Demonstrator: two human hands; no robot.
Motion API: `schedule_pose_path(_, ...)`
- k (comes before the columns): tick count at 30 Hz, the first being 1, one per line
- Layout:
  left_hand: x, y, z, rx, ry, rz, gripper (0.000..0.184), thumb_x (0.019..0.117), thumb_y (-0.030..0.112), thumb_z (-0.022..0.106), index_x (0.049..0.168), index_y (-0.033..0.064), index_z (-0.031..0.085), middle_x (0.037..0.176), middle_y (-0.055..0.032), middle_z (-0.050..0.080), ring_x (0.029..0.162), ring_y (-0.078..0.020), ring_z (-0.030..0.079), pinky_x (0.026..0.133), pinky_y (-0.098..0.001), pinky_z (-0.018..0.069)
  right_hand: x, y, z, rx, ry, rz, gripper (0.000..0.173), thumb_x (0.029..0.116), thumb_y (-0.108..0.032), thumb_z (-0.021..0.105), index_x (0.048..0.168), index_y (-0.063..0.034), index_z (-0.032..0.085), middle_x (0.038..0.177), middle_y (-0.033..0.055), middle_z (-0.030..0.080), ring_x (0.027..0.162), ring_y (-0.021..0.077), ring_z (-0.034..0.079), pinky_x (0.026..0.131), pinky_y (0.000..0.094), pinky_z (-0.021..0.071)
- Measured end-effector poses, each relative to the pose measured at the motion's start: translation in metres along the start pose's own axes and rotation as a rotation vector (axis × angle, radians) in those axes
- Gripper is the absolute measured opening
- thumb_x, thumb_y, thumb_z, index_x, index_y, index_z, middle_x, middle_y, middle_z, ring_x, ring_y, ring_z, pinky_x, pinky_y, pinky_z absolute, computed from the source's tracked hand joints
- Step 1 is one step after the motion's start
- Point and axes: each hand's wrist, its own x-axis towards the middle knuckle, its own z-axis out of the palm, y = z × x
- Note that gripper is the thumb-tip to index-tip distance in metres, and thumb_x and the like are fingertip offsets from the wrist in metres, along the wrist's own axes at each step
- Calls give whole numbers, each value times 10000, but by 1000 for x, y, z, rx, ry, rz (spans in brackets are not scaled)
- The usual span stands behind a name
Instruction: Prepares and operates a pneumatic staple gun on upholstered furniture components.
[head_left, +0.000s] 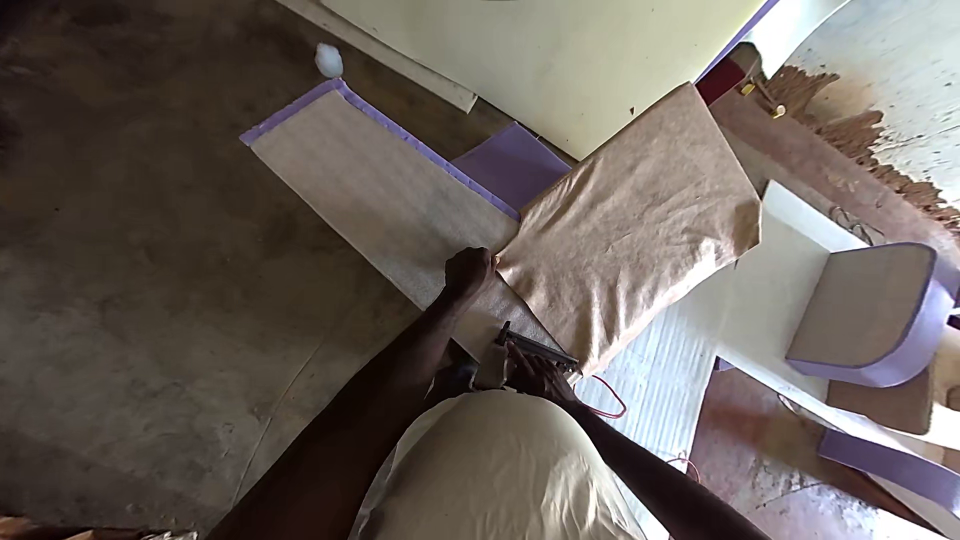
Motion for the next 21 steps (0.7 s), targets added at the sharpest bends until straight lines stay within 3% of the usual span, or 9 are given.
schedule_pose_path(1,0,0,0,2,0,2,472,1080,422,426,1005,33,683,1018,-203,710,1018,-392,700,759,-611,540,-2,17,16,98,159,-76,650,934,-216,712,1522,-83,467,1155,179,701,1046,351,696,907,508,568)
schedule_pose_path(3,1,0,-2,-1,5,6,477,1076,432,431,997,37,686,1014,-197,713,1014,-386,702,756,-606,545,-5,19,-8,270,107,-3,752,895,-261,751,1563,-149,424,1301,141,659,1150,301,667,973,523,549)
schedule_pose_path(4,1,-1,-2,-7,6,5,478,1075,435,436,992,38,687,1012,-197,714,1012,-386,703,755,-604,544,-5,14,-29,370,73,78,756,885,-252,750,1562,-153,430,1299,122,666,1114,272,681,953,521,557)
schedule_pose_path(6,2,-1,-2,-10,2,1,482,1072,439,441,983,34,686,1012,-199,711,1012,-385,702,755,-599,545,1,4,-70,620,77,267,617,884,-255,770,1442,-117,548,999,114,707,825,239,689,765,490,580)
schedule_pose_path(7,3,-2,-2,-10,-1,3,485,1072,440,441,983,31,686,1013,-199,712,1011,-384,703,756,-597,548,6,-1,-89,776,102,357,497,863,-231,786,1296,-81,595,905,106,694,749,225,687,704,455,592)
schedule_pose_path(11,2,-2,-2,-13,-7,-3,490,1075,447,438,977,28,673,1017,-201,707,1012,-381,702,766,-598,544,41,-3,-120,1352,228,400,303,933,-154,611,1187,-20,513,733,134,631,569,247,649,560,410,596)
schedule_pose_path(15,-2,1,-6,17,-9,-1,493,1081,438,432,990,18,675,1033,-209,705,1021,-388,702,763,-597,553,89,-4,-118,1463,348,526,143,971,-137,551,1057,-24,534,624,89,555,435,190,552,428,365,538)
schedule_pose_path(18,-1,-1,-5,7,-30,-20,514,1083,455,418,1016,14,674,1064,-217,701,1041,-399,694,788,-609,550,109,-5,-113,1533,355,583,113,990,-152,514,988,-39,524,596,61,540,433,170,552,425,353,539)
schedule_pose_path(21,0,-1,-5,-12,-46,-26,422,1065,378,467,1015,17,678,1067,-209,704,1039,-392,695,788,-608,549,118,-7,-112,1523,335,607,123,985,-151,524,1002,-29,532,603,70,546,436,174,561,426,353,544)
